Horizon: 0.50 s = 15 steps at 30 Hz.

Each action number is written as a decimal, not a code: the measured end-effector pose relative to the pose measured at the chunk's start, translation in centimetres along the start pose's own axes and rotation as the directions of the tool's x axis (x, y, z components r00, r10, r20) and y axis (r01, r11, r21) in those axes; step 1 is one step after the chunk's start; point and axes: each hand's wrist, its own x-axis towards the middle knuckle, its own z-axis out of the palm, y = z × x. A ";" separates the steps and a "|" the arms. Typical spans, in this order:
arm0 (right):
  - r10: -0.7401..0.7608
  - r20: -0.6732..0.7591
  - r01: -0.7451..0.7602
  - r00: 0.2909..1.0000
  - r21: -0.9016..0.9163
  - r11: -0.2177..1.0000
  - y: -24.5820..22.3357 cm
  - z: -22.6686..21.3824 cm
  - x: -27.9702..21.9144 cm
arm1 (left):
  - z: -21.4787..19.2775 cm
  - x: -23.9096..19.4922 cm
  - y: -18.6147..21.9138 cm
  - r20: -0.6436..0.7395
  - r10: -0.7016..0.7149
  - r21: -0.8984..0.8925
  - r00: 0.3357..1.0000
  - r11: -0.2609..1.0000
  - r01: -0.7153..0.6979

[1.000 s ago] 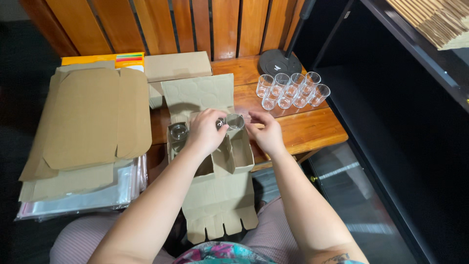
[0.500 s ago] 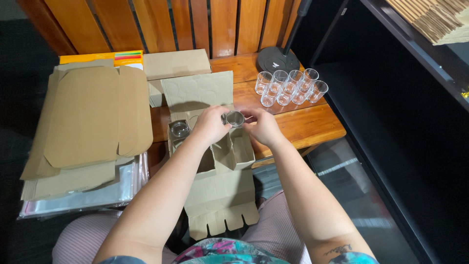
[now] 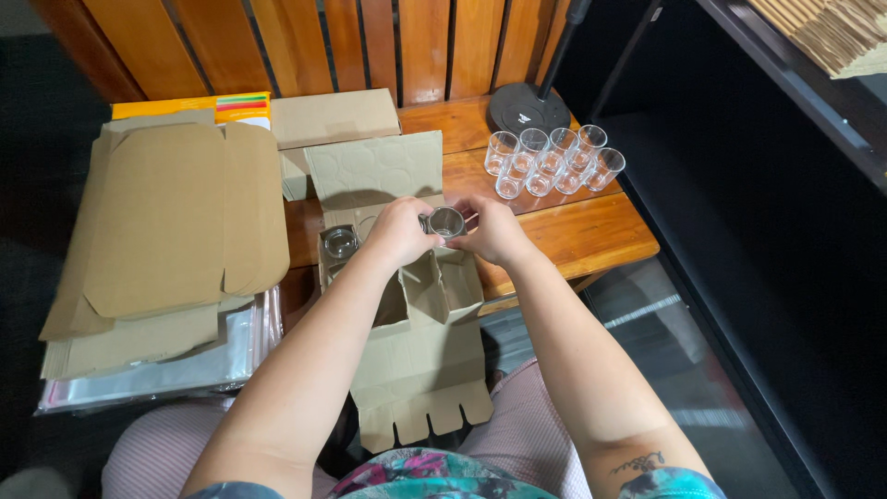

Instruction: The person opens a cardboard box containing small clear glasses and removes them one by one, placing them on a wooden table. The task continues until all glasses are removed from the box and arranged on the table.

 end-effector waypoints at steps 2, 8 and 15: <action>0.001 -0.008 0.000 1.000 0.024 1.000 0.0 0.0 -0.1 | 0.0 0.0 -0.1 -0.003 0.009 -0.010 1.000 1.000 -0.009; -0.005 -0.048 0.007 0.999 0.041 0.999 -0.5 0.1 -0.3 | 0.3 0.4 -0.6 -0.021 0.017 -0.055 1.000 0.998 -0.018; -0.009 -0.098 0.017 0.995 0.086 0.996 -0.2 0.2 -0.3 | 0.2 0.4 -0.2 -0.002 0.032 -0.014 0.999 0.999 -0.032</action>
